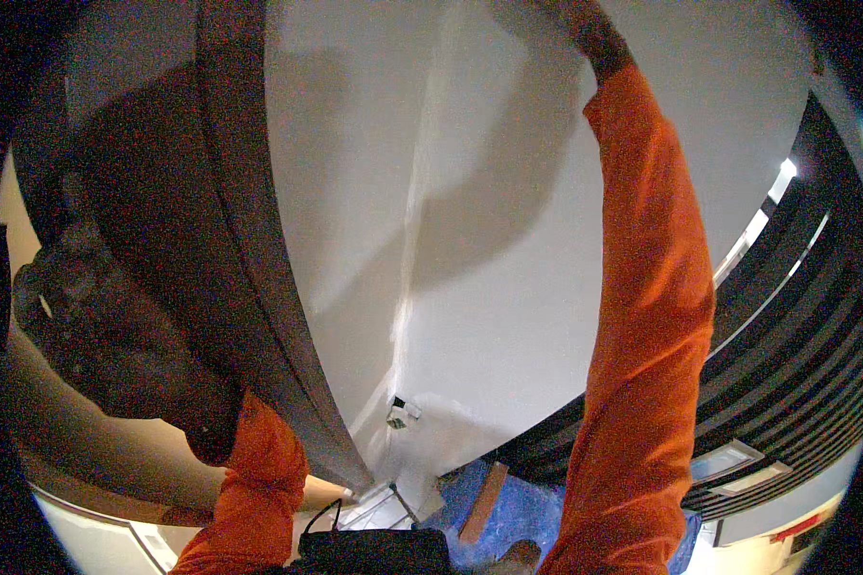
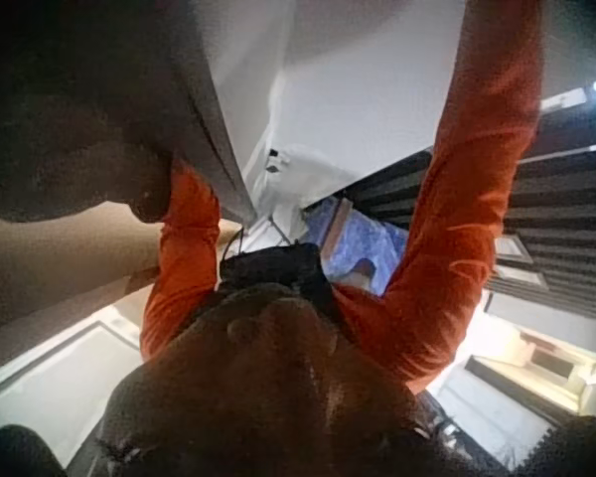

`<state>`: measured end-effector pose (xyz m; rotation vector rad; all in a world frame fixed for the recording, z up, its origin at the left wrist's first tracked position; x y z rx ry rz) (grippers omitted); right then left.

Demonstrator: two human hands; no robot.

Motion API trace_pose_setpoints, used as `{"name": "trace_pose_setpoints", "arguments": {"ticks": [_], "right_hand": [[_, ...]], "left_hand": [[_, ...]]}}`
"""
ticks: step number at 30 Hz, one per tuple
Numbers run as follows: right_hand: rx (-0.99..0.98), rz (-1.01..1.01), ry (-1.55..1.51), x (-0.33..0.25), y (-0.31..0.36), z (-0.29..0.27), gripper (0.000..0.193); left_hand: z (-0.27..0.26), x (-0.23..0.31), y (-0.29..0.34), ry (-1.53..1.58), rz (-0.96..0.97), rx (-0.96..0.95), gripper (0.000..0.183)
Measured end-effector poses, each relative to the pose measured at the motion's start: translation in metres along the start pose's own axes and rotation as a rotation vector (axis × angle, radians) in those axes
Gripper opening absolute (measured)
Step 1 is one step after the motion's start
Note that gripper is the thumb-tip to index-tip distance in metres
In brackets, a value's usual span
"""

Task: The person applies a white plaster-like substance to a wall using a small green trowel. They repeatedly scoop the material from a red basin on a nearby scaffold and spread it onto the wall surface, smoothing it out with the tool.

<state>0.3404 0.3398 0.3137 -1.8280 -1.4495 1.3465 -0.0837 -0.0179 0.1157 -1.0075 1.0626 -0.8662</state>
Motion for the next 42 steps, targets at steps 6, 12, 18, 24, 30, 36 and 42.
{"name": "trace_pose_setpoints", "arguments": {"ticks": [6,12,18,24,30,36,42], "right_hand": [[0.234,0.285,0.703,-0.002,0.136,0.104,0.038],[0.180,0.520,0.537,0.030,0.232,0.178,0.035],[0.131,0.541,0.629,0.050,0.312,0.183,0.041],[0.553,0.492,0.122,-0.012,0.315,0.173,0.040],[0.514,0.416,0.560,-0.032,0.217,0.154,0.033],[0.255,0.227,1.181,-0.014,0.116,0.188,0.033],[0.366,0.296,1.224,-0.009,0.102,0.211,0.030]], "left_hand": [[-0.002,-0.003,0.010,0.077,-0.043,0.143,0.041],[-0.001,-0.004,0.012,0.109,-0.101,0.367,0.036],[0.000,-0.010,0.011,0.186,-0.012,0.126,0.031],[0.001,-0.010,0.009,0.053,-0.063,0.176,0.027],[0.001,-0.007,0.006,0.055,-0.067,0.169,0.029],[0.003,-0.003,0.006,0.016,-0.041,0.155,0.032],[0.001,-0.003,0.016,-0.221,0.153,0.145,0.035]]}}
Point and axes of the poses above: each hand's wrist, its own y-axis away from the middle knuckle, its own z-axis out of the palm, x = y × z, the point moved 6 cm from there along -y, towards the middle knuckle, and after that the axes turned 4 degrees about x, right-handed, at the moved point
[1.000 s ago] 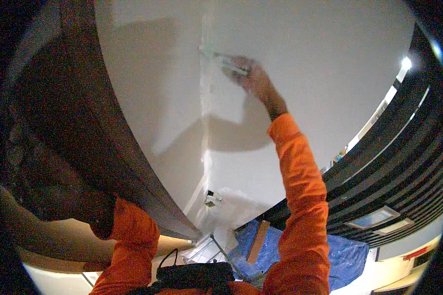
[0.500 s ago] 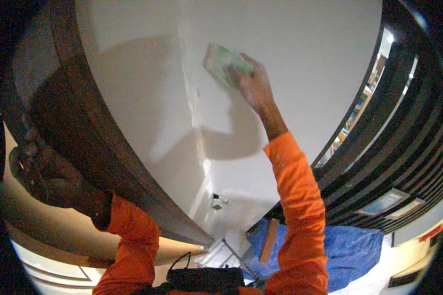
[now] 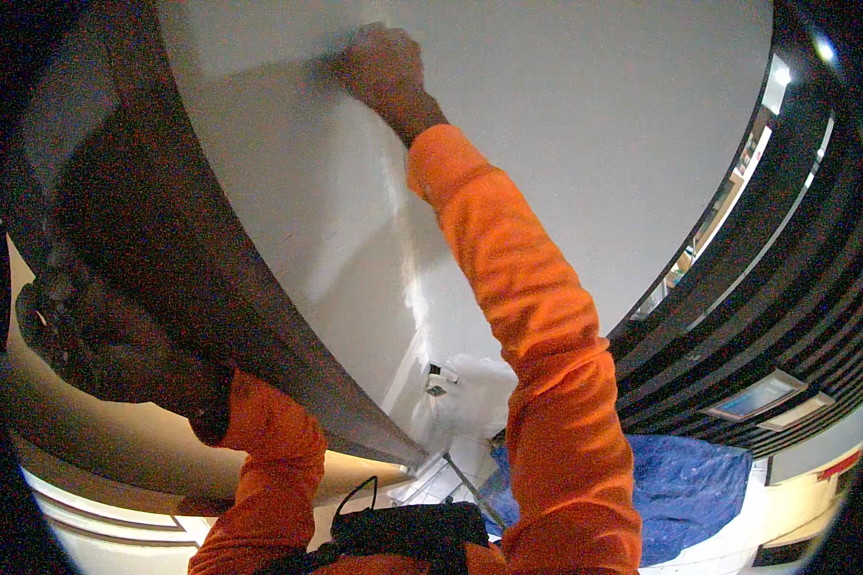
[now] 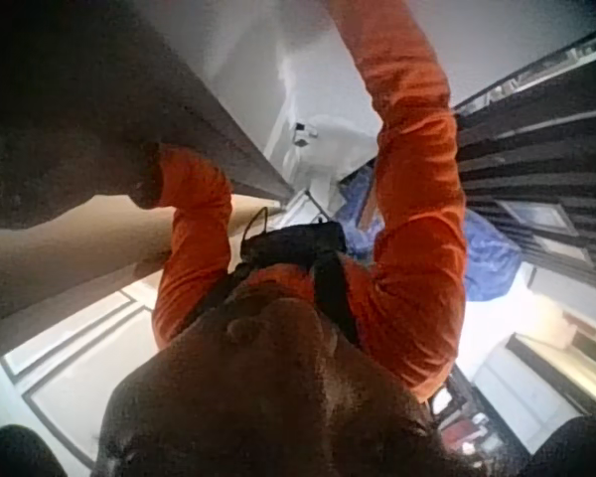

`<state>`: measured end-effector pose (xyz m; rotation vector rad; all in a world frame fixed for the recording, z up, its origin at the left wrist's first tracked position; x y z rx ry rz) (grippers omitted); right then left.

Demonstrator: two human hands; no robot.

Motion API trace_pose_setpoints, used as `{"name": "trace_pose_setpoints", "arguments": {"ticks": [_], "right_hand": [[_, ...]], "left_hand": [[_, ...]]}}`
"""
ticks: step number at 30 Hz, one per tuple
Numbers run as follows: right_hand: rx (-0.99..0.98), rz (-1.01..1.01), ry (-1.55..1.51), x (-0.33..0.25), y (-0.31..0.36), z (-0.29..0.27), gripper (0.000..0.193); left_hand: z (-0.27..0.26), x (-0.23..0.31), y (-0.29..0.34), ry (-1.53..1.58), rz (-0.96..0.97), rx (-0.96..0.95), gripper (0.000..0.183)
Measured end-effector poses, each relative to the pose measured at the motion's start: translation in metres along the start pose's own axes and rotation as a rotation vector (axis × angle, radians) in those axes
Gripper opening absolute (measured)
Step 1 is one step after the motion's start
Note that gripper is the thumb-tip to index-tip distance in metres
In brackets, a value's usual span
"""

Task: The person applies a white plaster-like substance to a wall using a small green trowel. They repeatedly scoop the material from a red basin on a nearby scaffold and spread it onto the wall surface, smoothing it out with the tool.

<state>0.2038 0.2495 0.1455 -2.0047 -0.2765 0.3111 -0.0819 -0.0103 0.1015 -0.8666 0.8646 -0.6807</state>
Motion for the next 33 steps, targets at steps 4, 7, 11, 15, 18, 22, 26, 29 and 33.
{"name": "trace_pose_setpoints", "arguments": {"ticks": [4,7,11,15,18,22,26,29,33], "right_hand": [[-0.168,-0.431,-0.138,0.053,-0.013,-0.013,0.032],[-0.182,-0.051,-1.001,0.087,-0.039,-0.048,0.048],[0.031,-0.181,-0.629,0.072,-0.089,-0.090,0.050],[0.082,-0.277,-0.630,0.075,-0.084,-0.071,0.049],[0.161,-0.537,-0.233,0.079,-0.023,-0.035,0.049],[-0.309,0.174,-0.679,0.103,0.060,0.010,0.035],[-0.221,0.041,-0.608,0.104,0.138,0.026,0.037],[-0.225,0.082,-0.684,0.117,0.153,0.027,0.042],[-0.216,0.515,-0.818,0.104,0.116,-0.022,0.044]], "left_hand": [[0.003,-0.004,-0.009,0.176,-0.219,0.034,0.034],[-0.002,-0.002,-0.006,0.193,-0.211,0.032,0.033],[0.004,-0.009,-0.005,0.218,-0.311,0.115,0.033],[-0.001,-0.012,-0.005,0.333,-0.313,0.160,0.032],[-0.015,-0.017,-0.010,0.473,-0.306,0.012,0.033],[-0.015,-0.011,-0.013,0.251,-0.211,-0.028,0.034],[0.006,0.000,-0.017,0.090,-0.162,0.026,0.033],[0.001,-0.009,-0.012,0.401,-0.279,0.116,0.031],[-0.015,-0.011,-0.011,0.360,-0.325,0.068,0.031]]}}
Point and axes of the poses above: each hand's wrist, its own y-axis away from the middle knuckle, its own z-axis out of the palm, x = y × z, the point moved 6 cm from there along -y, towards the middle knuckle, and after that the axes turned 4 degrees about x, right-handed, at the moved point
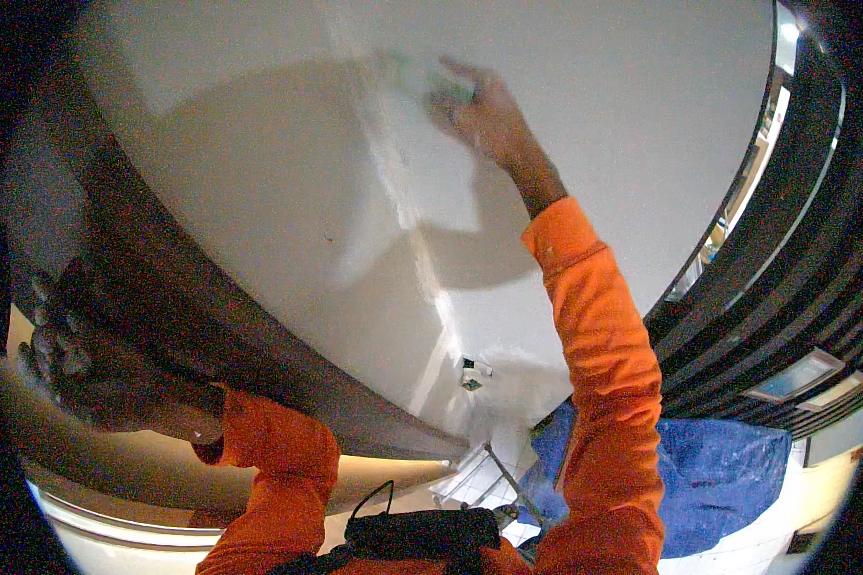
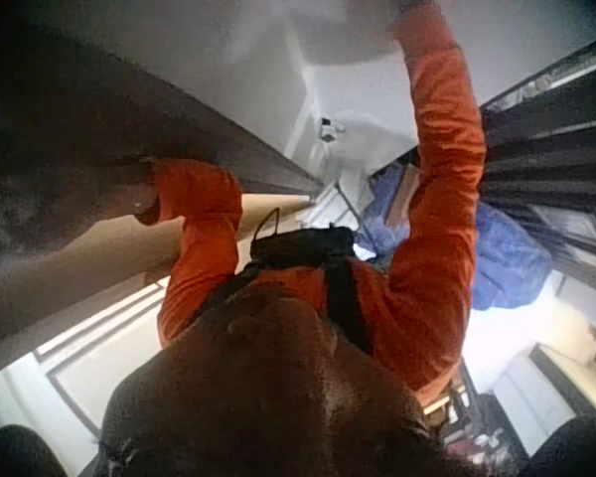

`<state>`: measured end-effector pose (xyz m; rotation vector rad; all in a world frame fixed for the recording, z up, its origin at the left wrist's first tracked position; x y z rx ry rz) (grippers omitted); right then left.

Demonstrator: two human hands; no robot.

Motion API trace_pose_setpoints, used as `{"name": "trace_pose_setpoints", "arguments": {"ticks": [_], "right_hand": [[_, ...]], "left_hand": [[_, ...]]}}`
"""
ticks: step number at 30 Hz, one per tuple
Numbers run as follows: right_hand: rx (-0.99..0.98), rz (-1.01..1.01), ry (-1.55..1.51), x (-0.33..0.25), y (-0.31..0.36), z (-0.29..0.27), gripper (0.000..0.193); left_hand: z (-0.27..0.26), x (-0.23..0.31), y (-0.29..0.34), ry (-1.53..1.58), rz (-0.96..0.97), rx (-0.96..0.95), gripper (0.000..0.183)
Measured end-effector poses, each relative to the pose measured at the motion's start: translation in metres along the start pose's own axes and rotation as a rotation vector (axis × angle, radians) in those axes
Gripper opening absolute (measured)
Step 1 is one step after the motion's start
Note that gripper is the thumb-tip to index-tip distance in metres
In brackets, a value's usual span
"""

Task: The person applies a white plaster-like substance to a wall using a small green trowel. They repeatedly scoop the material from a red basin on a nearby scaffold and spread it onto the wall surface, smoothing it out with the tool.

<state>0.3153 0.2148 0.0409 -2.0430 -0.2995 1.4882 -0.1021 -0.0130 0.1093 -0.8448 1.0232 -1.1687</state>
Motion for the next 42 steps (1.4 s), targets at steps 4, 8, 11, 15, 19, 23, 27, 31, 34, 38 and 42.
{"name": "trace_pose_setpoints", "arguments": {"ticks": [4,8,11,15,19,23,27,31,34,38,42], "right_hand": [[0.137,-0.493,0.131,-0.084,-0.049,-0.005,0.046],[0.302,-0.727,0.130,-0.115,-0.085,0.021,0.047],[0.367,-0.821,0.285,-0.112,-0.085,0.041,0.049],[0.277,-0.771,0.279,-0.076,-0.074,0.071,0.057],[0.137,-0.497,0.387,-0.051,-0.051,0.056,0.051],[0.021,-0.358,0.424,-0.091,-0.062,0.006,0.047],[0.207,-0.821,0.409,-0.137,-0.115,0.000,0.044],[0.148,-0.847,0.596,-0.164,-0.140,-0.028,0.042],[-0.141,-0.640,0.420,-0.126,-0.131,0.002,0.041],[-0.225,-0.291,0.529,-0.080,-0.089,0.005,0.044],[-0.182,-0.438,0.578,-0.069,-0.071,-0.006,0.044]], "left_hand": [[0.009,0.001,0.002,-0.172,-0.002,-0.004,0.031],[0.020,-0.006,0.008,-0.087,0.015,0.094,0.032],[0.011,-0.003,0.005,-0.032,-0.016,-0.026,0.035],[0.020,-0.005,0.010,-0.069,-0.001,0.074,0.038],[0.013,-0.002,0.011,-0.066,-0.006,0.038,0.039],[0.007,0.002,0.014,0.014,0.000,0.006,0.037],[0.001,-0.003,0.012,0.014,-0.038,-0.084,0.032],[0.014,-0.011,0.012,0.007,-0.068,0.061,0.028],[0.006,-0.003,0.011,-0.027,-0.063,0.050,0.028],[0.005,-0.002,0.012,0.064,-0.056,0.019,0.030],[0.012,-0.004,0.010,0.004,-0.022,0.038,0.036]]}}
Point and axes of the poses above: each hand's wrist, its own y-axis away from the middle knuckle, its own z-axis out of the palm, x = y × z, the point moved 6 cm from there along -y, towards the middle knuckle, and after that the axes turned 4 degrees about x, right-handed, at the moved point
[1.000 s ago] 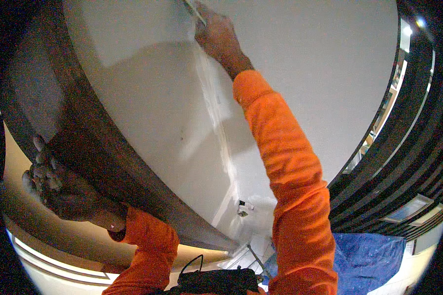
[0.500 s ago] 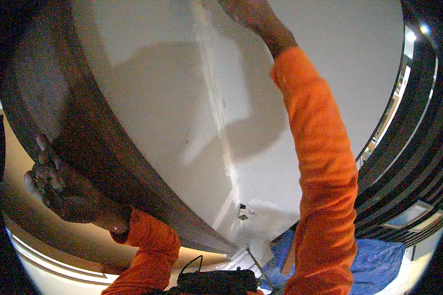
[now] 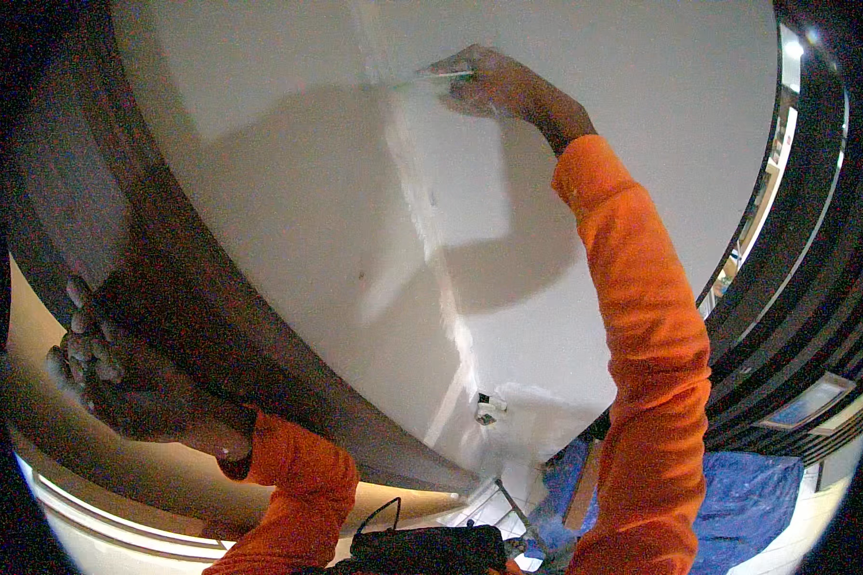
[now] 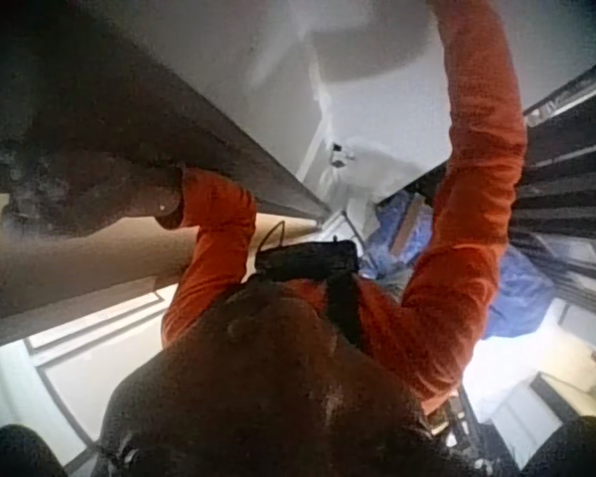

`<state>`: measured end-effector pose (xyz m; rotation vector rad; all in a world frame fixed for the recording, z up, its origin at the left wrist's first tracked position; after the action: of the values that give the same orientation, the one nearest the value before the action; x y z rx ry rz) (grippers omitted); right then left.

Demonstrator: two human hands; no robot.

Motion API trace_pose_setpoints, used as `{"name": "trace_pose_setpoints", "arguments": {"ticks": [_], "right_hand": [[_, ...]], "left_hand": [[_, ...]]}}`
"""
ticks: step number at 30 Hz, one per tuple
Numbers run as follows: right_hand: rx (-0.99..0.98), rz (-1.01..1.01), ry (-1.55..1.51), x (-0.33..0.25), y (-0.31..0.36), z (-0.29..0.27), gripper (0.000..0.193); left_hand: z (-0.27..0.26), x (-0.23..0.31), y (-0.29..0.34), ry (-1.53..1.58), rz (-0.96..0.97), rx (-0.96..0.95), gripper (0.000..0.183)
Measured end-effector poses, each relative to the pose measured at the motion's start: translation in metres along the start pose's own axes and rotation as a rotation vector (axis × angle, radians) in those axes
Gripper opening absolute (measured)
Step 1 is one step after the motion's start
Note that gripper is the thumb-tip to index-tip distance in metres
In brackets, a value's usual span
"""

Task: The person applies a white plaster-like substance to a wall using a small green trowel. They repeatedly scoop the material from a red basin on a nearby scaffold and spread it onto the wall surface, smoothing it out with the tool.

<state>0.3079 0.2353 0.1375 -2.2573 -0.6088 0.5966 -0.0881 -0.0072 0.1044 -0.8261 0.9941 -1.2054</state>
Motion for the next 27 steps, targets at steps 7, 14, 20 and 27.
{"name": "trace_pose_setpoints", "arguments": {"ticks": [7,14,20,27], "right_hand": [[0.485,-0.305,-0.124,-0.032,-0.072,-0.066,0.044],[0.349,-0.074,-0.311,-0.041,-0.097,-0.019,0.046],[0.390,-0.199,-0.018,-0.009,-0.057,0.004,0.048],[0.595,-0.394,-0.240,-0.015,-0.107,-0.078,0.051]], "left_hand": [[0.003,-0.002,0.001,-0.039,0.049,-0.005,0.042],[0.004,0.002,-0.002,-0.152,0.031,-0.001,0.031],[0.012,-0.003,0.003,-0.075,-0.009,0.156,0.027],[0.011,0.003,0.004,-0.177,0.047,0.107,0.030]]}}
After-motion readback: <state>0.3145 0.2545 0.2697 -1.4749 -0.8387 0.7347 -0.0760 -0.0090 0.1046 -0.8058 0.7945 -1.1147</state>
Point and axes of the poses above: each hand's wrist, its own y-axis away from the middle knuckle, its own z-axis out of the palm, x = y × z, the point moved 6 cm from there along -y, towards the middle knuckle, and after that the axes turned 4 degrees about x, right-handed, at the moved point
